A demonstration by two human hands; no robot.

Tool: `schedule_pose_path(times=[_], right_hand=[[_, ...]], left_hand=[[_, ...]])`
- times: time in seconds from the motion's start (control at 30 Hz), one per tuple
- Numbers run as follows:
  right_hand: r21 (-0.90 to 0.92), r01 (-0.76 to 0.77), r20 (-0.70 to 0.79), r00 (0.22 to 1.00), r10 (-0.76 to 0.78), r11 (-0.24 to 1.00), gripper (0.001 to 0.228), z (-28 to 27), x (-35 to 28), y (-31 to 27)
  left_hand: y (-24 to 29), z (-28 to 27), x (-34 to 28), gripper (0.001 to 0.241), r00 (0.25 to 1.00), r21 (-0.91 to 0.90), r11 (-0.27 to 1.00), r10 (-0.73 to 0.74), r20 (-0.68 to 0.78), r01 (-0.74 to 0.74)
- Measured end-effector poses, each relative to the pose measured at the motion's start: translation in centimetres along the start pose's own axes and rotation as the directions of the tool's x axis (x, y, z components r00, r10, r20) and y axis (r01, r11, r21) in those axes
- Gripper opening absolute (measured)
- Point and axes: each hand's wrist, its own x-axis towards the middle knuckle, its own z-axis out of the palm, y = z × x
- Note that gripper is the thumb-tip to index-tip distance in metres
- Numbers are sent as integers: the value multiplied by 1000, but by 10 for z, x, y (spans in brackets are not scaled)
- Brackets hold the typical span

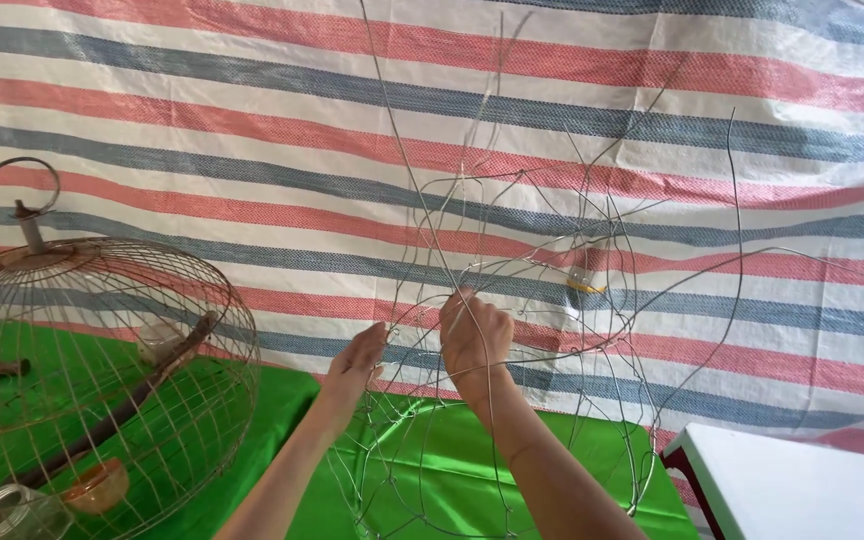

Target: Assembling a wire birdcage by manually twisting metal wires together to form the structure.

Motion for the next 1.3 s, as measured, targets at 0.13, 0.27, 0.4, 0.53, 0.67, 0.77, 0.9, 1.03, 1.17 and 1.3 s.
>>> schedule_pose_path(times=[0.13, 0.27, 0.4, 0.53, 0.67, 0.77, 0.9, 1.03, 1.17, 1.3], right_hand=[[13, 12, 18, 1000, -12, 1000, 37, -8, -7, 0], [52, 11, 81, 997, -15, 999, 41, -9, -8, 5], [85, 5, 92, 996, -13, 996, 40, -18, -10, -2], [26, 23, 87, 996, -25, 999, 34, -10, -7, -2], [81, -5, 98, 995, -3, 997, 38, -32, -19, -5], [63, -21, 96, 995, 15, 998, 36, -51, -36, -14], [77, -32, 110, 994, 23, 996, 37, -24, -27, -10], [199, -28, 186, 983, -10, 980, 35, -28, -18, 3], [497, -11, 231, 966, -120, 868, 46, -24, -9, 16], [801, -591, 561, 795, -229, -91, 43, -10, 23, 31]], left_hand=[[-15, -14, 12, 61, 998, -47, 999, -1, -60, -2], [-36, -41, 24, 57, 995, 224, 975, 15, -94, 6], [-59, -44, 14, 77, 994, 328, 939, -86, -66, 103], [-55, -36, 6, 75, 990, 327, 937, -139, 37, 120], [-64, -37, 10, 72, 993, 319, 943, -111, 47, 91], [-73, -42, 10, 70, 996, 280, 959, -58, 72, 36], [-57, -40, 0, 63, 996, 255, 966, -70, 55, 53], [-47, -42, -6, 57, 998, 222, 975, -35, 53, 23], [-55, -47, -3, 57, 997, 243, 970, 13, 75, -31], [-46, -41, -4, 51, 999, 200, 979, -34, 22, 29]])
